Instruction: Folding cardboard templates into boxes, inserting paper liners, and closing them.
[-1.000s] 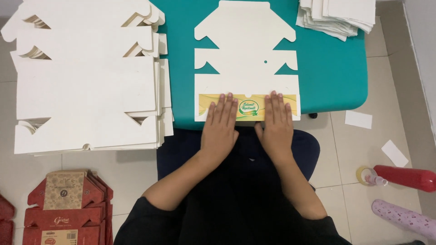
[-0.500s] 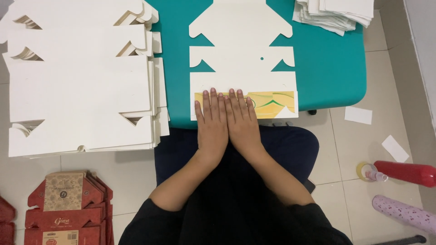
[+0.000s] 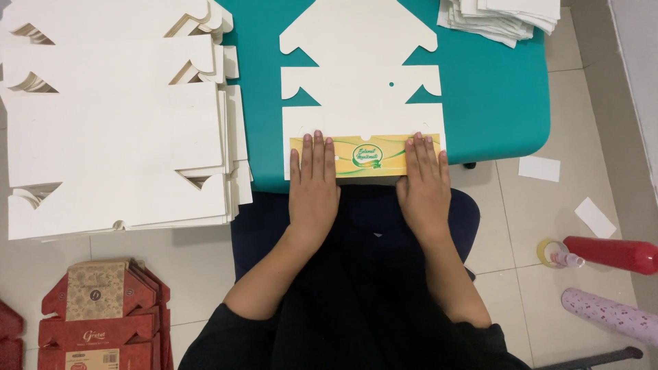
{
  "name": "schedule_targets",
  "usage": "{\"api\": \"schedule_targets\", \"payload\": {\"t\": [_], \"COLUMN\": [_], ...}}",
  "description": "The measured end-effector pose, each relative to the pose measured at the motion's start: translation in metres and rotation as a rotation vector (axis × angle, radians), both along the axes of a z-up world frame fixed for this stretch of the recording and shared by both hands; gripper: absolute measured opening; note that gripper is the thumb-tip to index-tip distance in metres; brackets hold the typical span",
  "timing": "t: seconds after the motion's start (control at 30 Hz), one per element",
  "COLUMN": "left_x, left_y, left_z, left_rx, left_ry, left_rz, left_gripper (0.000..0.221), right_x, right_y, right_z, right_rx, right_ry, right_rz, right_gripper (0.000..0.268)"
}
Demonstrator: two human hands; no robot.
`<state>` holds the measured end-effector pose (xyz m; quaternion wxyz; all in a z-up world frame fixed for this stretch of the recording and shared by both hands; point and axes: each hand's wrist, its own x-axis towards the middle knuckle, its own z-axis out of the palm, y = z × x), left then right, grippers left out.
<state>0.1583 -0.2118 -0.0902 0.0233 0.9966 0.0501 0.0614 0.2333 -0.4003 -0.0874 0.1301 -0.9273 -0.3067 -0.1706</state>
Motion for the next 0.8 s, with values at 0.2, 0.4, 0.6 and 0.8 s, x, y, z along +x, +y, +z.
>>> {"api": "schedule_targets", "payload": {"t": [0.2, 0.4, 0.6, 0.8], "left_x": [0.007, 0.001, -0.004, -0.004], "left_y": [-0.020, -0.010, 0.005, 0.006], "left_z": [-0.002, 0.003, 0.009, 0.011], "left_rx": [0.119, 0.013, -0.120, -0.150], "left_ry": [-0.018, -0.043, -0.073, -0.144], "left_rz": [0.109, 0.024, -0.074, -0.107], "left_gripper": [0.078, 0.071, 0.072, 0.066], "right_x": [-0.025, -0.026, -0.015, -0.009], "right_y": [0.056, 0.073, 0.043, 0.024], "right_z": [-0.010, -0.002, 0.001, 0.002], "right_rx": [-0.044, -0.014, 0.033, 0.056], "right_ry": [-0.014, -0.073, -0.026, -0.039], "right_rz": [0.061, 0.204, 0.136, 0.099], "right_gripper": [0.069, 0.059, 0.054, 0.052]}}
